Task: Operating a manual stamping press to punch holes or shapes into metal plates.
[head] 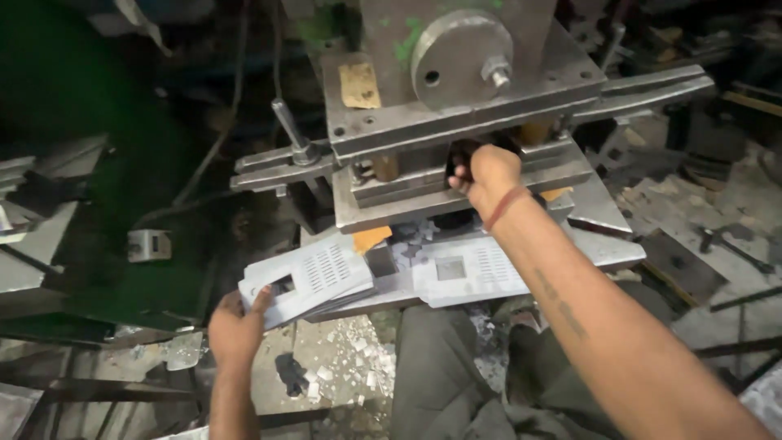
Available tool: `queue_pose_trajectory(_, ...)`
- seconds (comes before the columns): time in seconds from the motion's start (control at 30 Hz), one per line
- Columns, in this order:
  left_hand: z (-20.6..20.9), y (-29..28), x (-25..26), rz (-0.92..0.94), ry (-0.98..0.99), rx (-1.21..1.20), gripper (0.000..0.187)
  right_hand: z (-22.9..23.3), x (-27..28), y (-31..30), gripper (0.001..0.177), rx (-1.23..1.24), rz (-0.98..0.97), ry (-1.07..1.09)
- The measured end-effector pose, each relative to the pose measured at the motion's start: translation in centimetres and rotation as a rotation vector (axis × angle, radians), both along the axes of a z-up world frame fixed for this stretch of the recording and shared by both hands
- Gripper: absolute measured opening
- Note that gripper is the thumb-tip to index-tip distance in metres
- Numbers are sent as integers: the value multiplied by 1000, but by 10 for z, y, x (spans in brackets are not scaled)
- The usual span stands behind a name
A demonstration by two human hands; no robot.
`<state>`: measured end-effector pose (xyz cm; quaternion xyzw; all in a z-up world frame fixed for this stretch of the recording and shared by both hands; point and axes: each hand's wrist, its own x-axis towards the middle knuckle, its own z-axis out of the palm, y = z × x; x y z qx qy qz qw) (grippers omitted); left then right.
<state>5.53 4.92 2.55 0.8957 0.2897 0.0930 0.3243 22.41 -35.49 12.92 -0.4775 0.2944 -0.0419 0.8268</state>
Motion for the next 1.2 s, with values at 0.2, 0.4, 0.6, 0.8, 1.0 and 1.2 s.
queue_pose_trajectory(0.2, 14, -1, -25, 53, 48, 211, 64, -2, -48, -11, 18, 58, 92, -142)
queue_pose_trajectory(0.4, 30, -1, -21, -10, 234, 219, 74, -20, -193, -27, 14, -8, 198, -149)
queue_pose_trajectory(0.6, 78, 6, -41, 44, -155, -184, 56, -93, -213, -33, 22, 69, 170, 33)
queue_pose_trajectory(0.8, 44, 4, -84, 54, -432, -486, 30, -128, -220, -41, 29, -93, 298, 258)
queue_pose_trajectory(1.0, 109, -190, -48, -133, -276, -803, 41, -34, -231, -8, 23, -101, 550, -141)
queue_pose_trajectory(1.2, 100, -251, 47, -299, -415, -1159, 26, 13, -170, -25, 24, -144, 109, -146)
